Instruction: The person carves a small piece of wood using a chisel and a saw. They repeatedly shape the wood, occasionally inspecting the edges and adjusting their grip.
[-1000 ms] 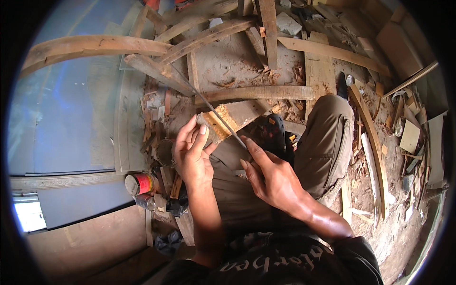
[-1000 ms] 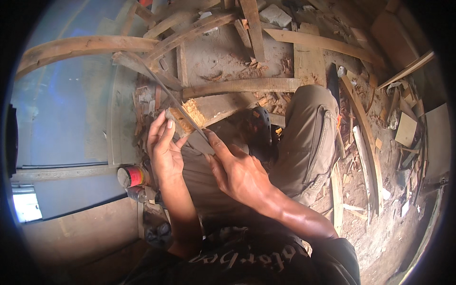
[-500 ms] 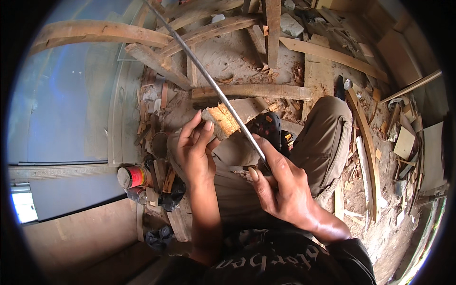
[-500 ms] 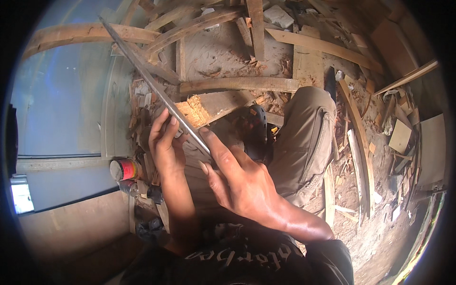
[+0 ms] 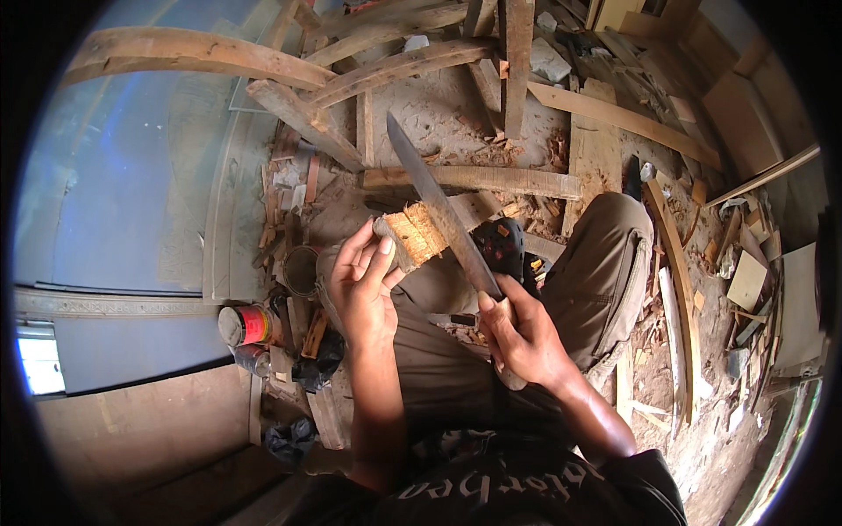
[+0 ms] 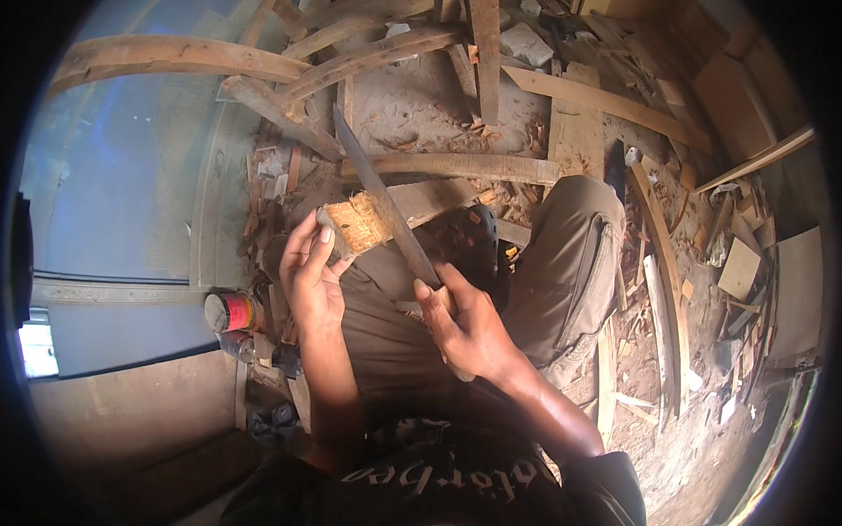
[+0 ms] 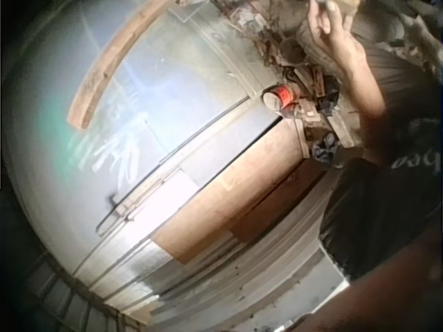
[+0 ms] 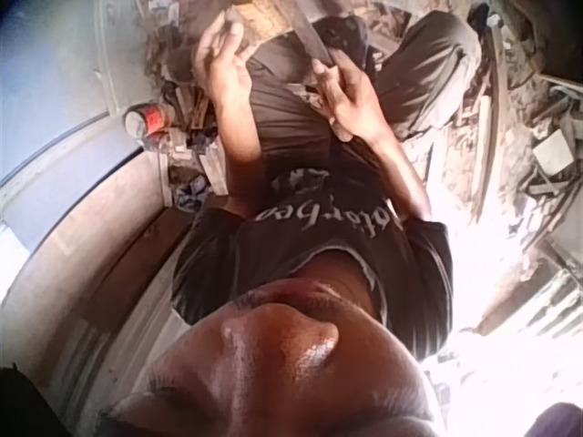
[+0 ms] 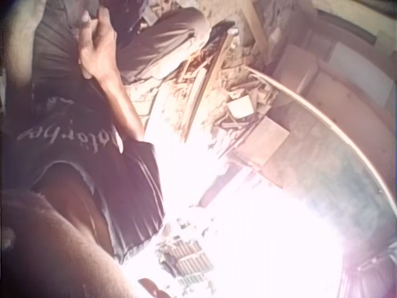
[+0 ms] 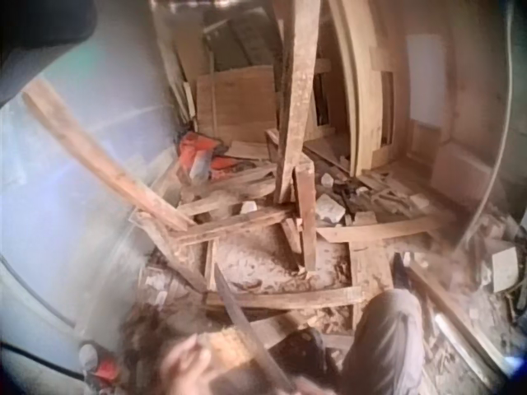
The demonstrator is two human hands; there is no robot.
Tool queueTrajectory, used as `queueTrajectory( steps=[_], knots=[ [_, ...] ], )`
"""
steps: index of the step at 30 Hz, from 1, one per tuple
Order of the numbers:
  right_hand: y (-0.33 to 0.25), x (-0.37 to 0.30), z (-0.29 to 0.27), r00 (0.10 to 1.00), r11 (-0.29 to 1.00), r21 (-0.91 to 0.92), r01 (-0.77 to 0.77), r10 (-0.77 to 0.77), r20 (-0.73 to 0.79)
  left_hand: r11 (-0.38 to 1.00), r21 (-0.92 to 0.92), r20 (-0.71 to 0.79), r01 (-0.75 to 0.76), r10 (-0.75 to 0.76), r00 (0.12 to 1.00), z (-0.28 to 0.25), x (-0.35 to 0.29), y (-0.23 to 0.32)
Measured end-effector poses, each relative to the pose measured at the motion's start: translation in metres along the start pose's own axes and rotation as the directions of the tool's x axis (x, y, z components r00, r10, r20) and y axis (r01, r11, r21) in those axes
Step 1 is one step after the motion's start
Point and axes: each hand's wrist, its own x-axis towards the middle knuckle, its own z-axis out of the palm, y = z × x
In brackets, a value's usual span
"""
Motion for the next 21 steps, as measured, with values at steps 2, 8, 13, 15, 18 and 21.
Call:
queueTrajectory(
  steps=[2, 8, 13, 15, 18, 21],
  knots=[
    [0.004, -0.004, 0.0, 1.0, 1.0, 0.027, 0.007, -0.006, -0.004, 0.999, -0.039, 0.024, 0.003, -0.002, 1.0, 0.002, 0.002, 0.001],
    [-0.003, -0.018, -0.001, 0.997, 0.993, -0.093, -0.066, 0.062, -0.044, 1.0, -0.007, -0.047, 0.019, -0.019, 0.999, 0.001, 0.001, -0.006],
    [0.007, -0.025, -0.003, 1.0, 0.963, -0.268, -0.001, -0.003, -0.017, 1.0, -0.005, -0.069, -0.031, 0.03, 0.997, 0.005, -0.003, -0.005],
    [0.005, -0.026, 0.0, 1.0, 0.941, -0.339, -0.017, 0.011, -0.022, 0.994, -0.007, -0.072, -0.109, 0.108, 0.991, 0.0, -0.004, -0.013],
    [0.006, -0.021, 0.0, 1.0, 0.944, -0.331, 0.005, 0.005, 0.029, 0.986, 0.06, -0.108, -0.153, 0.159, 0.981, -0.007, -0.008, -0.017],
    [0.02, -0.004, 0.001, 0.994, 0.994, -0.106, -0.031, 0.042, 0.104, 0.989, 0.074, -0.088, -0.129, 0.135, 0.987, -0.009, -0.005, -0.012]
  ],
)
